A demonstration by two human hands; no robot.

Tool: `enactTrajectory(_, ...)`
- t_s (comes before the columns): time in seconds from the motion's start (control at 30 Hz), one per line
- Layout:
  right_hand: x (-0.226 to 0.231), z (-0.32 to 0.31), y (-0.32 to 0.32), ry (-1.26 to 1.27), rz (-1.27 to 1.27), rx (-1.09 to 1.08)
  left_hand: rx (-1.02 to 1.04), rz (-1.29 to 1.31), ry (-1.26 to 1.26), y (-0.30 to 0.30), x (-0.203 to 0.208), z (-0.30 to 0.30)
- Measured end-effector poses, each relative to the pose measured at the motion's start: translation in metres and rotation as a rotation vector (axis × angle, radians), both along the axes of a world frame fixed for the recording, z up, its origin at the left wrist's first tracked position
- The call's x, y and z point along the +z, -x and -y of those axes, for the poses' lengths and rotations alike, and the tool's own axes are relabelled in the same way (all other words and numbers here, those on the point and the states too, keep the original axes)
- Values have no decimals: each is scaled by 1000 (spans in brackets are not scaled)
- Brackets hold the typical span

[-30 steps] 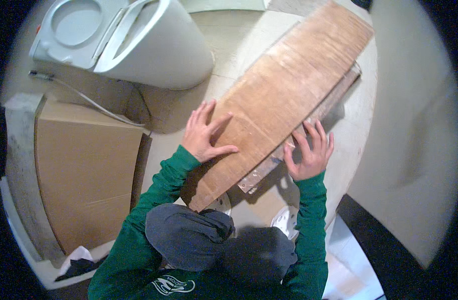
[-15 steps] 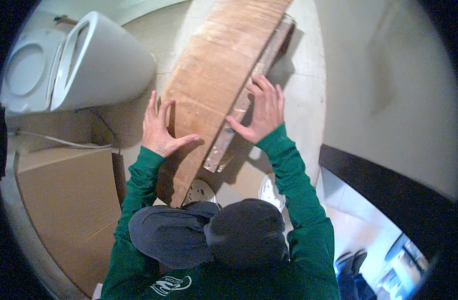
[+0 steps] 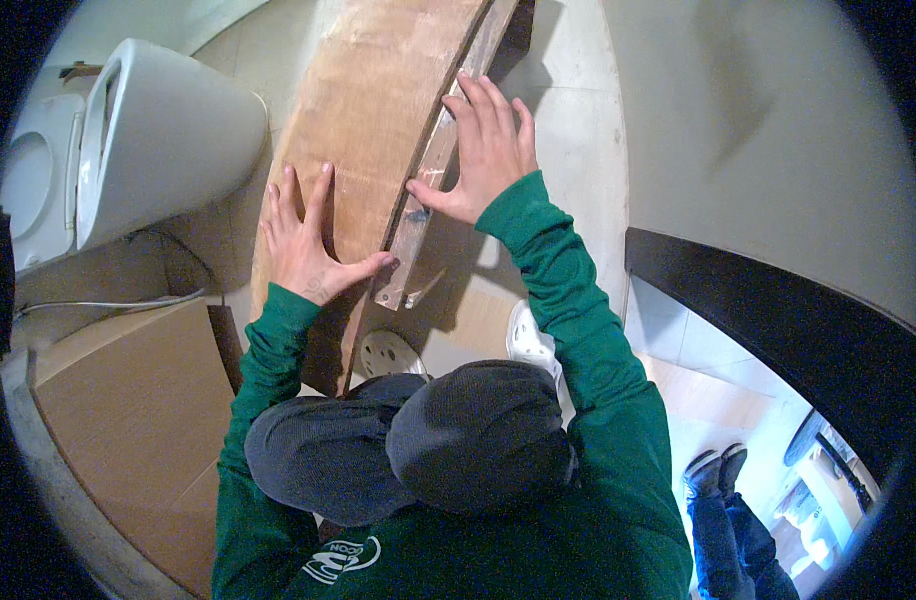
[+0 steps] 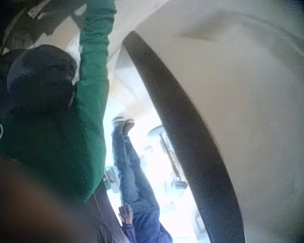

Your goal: The person uses a utility knife to score and cut a wooden plank on the floor. They align the plank, score along its length, and then snap it apart with assistance from another person.

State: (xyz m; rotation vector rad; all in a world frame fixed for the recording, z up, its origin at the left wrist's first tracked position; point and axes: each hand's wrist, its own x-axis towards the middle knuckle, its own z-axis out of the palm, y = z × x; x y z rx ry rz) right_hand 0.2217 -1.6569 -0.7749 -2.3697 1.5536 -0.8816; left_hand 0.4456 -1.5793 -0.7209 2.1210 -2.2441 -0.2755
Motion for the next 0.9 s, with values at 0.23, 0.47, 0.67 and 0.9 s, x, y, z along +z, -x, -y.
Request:
enactTrajectory(0.23, 0, 1, -2, -25, -21, -29, 8, 4, 9, 1, -5, -1)
enactTrajectory(0.47, 2, 2, -3, -45, -43, -23, 6, -8, 2, 1, -5, -1)
enactTrajectory(0.67, 2, 2, -2, -53, -54, -19, 6, -3, 3, 2, -3, 0)
enactTrajectory(0.9, 1, 2, -2, -45, -68, -14, 6, 3, 1, 2, -4, 0)
